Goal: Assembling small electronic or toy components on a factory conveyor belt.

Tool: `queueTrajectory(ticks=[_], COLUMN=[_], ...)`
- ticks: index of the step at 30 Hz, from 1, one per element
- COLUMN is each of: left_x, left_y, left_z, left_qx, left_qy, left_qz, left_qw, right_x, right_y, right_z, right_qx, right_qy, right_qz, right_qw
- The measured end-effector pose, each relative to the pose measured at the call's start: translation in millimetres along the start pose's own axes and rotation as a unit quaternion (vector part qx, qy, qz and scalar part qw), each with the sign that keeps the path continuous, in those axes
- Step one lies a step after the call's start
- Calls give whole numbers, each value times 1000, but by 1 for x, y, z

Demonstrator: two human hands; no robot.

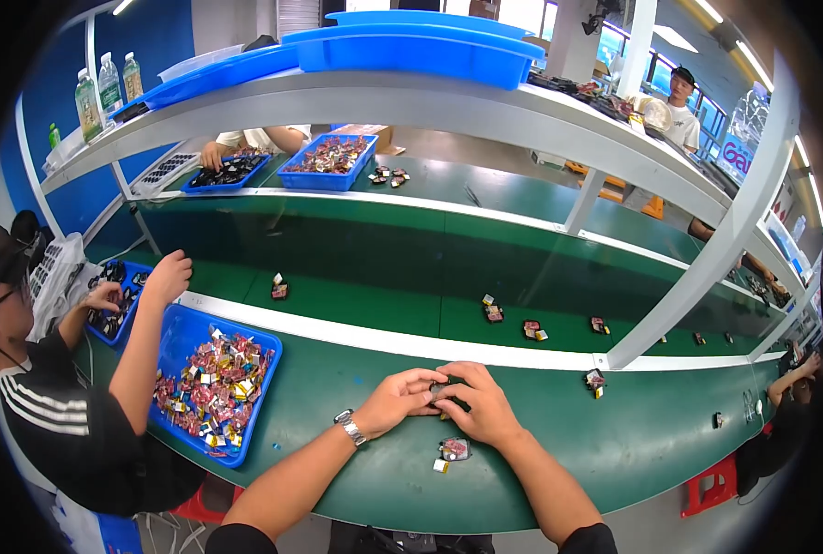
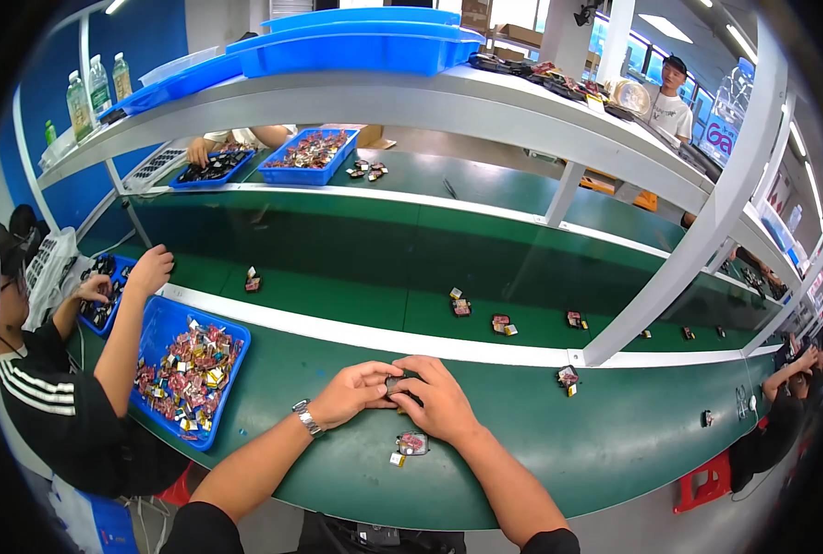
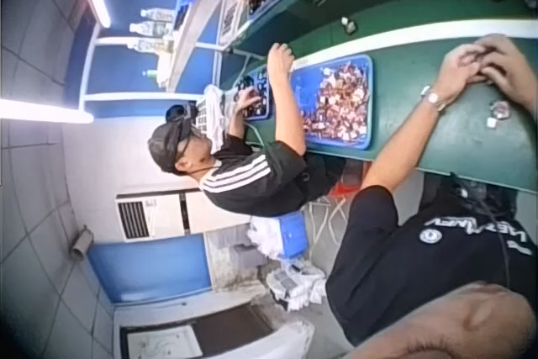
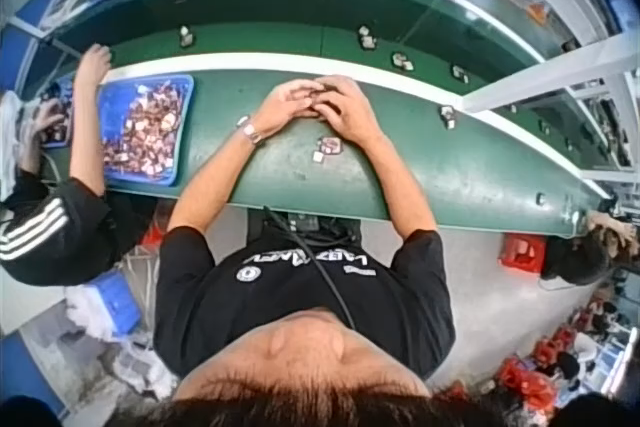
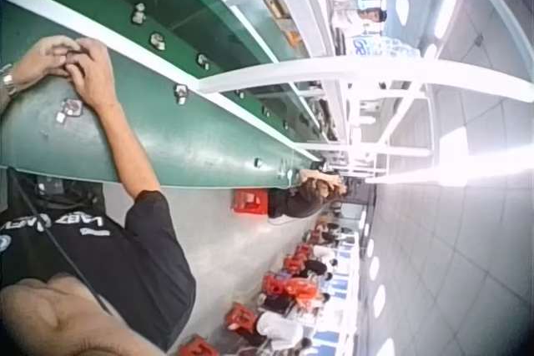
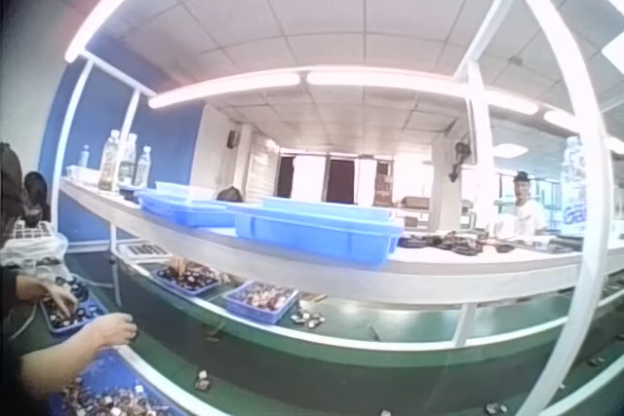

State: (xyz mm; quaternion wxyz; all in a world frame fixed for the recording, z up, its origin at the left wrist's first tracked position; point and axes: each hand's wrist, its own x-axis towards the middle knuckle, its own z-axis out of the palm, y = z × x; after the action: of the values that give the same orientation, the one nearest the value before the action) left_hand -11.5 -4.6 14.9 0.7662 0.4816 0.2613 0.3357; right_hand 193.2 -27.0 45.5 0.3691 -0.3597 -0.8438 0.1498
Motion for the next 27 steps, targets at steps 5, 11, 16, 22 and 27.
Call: queueTrajectory(ticks=[5,11,16,22,27], left_x=[-2,-1,-1,-2,-1], left_y=[2,-1,-1,-2,0], left_z=[0,4,3,4,3], left_qx=[9,-12,10,7,0], left_qy=[-34,-15,16,26,22], left_qz=[10,-2,-10,-1,-13], left_qw=[999,1000,1000,1000,1000], right_x=[-3,-6,-7,-7,-9], right_y=[-4,-5,0,-1,-3], right_z=[2,-2,0,0,8], right_qx=[8,100,61,-9,16], right_qy=[31,9,7,26,80], right_qz=[38,87,62,6,40], right_qw=[999,991,996,1000,996])
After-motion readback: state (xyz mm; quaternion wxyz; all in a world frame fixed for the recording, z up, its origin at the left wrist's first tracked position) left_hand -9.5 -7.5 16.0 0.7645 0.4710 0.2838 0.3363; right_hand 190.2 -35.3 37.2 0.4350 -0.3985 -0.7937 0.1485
